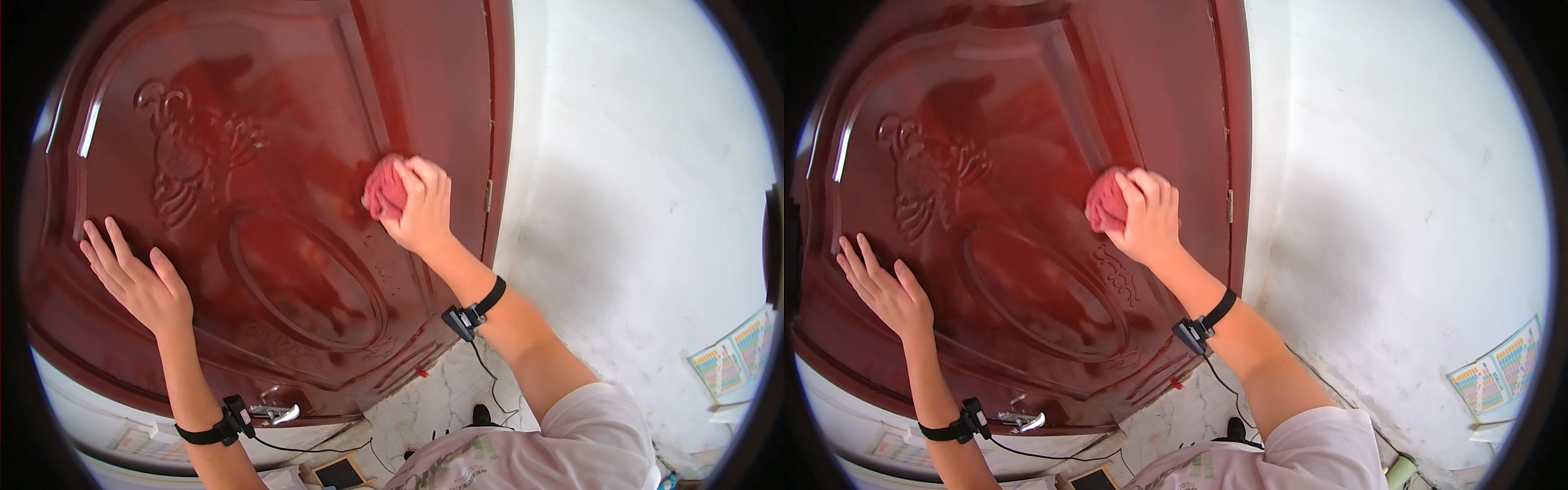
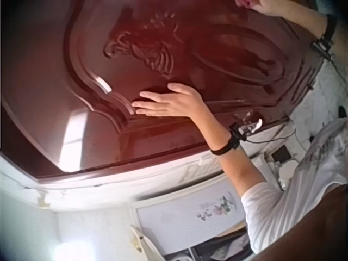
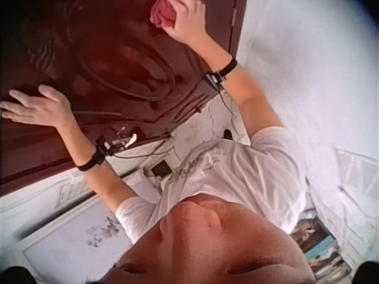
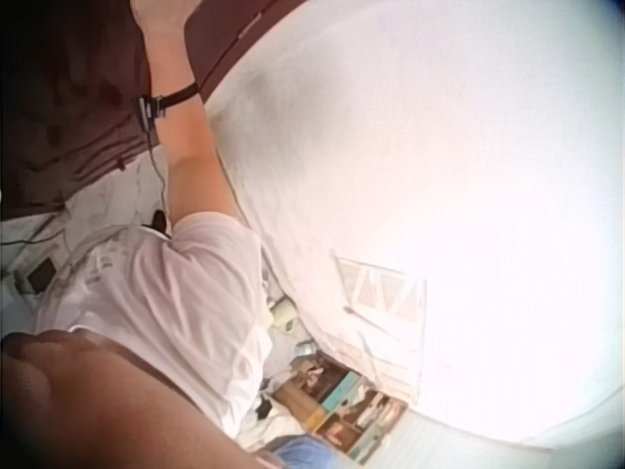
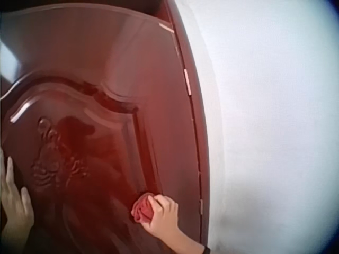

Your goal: Cleaning a red wooden door with a pink cloth.

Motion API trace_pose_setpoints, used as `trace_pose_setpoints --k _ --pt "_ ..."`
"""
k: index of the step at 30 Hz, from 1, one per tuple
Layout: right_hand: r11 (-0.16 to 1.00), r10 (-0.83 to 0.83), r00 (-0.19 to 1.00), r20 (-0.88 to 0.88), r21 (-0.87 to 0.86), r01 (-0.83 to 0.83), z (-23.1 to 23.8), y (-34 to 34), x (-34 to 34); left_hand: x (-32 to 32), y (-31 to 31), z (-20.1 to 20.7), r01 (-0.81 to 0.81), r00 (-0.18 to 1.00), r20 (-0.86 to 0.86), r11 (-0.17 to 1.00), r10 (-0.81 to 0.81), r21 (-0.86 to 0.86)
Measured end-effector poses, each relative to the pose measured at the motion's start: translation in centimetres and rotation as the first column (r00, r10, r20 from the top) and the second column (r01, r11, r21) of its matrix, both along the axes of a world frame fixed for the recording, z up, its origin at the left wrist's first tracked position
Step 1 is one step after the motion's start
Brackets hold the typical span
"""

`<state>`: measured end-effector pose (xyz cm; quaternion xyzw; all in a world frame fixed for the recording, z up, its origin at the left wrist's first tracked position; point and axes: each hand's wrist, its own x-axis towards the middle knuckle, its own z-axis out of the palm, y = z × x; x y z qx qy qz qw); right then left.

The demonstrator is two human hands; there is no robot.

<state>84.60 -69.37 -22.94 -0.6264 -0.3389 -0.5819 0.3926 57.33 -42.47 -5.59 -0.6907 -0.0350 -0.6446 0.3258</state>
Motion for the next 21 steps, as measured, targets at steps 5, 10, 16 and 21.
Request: trace_pose_setpoints --k 5,10,16,21 --pt "0.995 0.055 0.998 -0.026 -0.088 -0.057 -8.2 0.0 -0.1 -1.3 0.1 0.6 -0.050 0.999 0.011 0.999 0.050 -0.012" --pt "0.975 -0.008 0.998 -0.057 -0.222 -0.004 -6.3 -2.1 -0.6 -0.3 0.0 0.1 -0.003 1.000 0.017 0.999 0.004 -0.039" --pt "0.994 -0.032 0.999 0.004 -0.102 0.032 7.5 -0.7 -0.8 -0.8 0.0 -0.2 0.013 1.000 0.018 0.998 -0.012 -0.062" --pt "0.999 -0.034 0.993 0.117 0.000 0.035 20.4 -1.0 0.1 0.2 -0.4 -0.7 0.038 0.999 0.014 0.997 -0.037 -0.073"
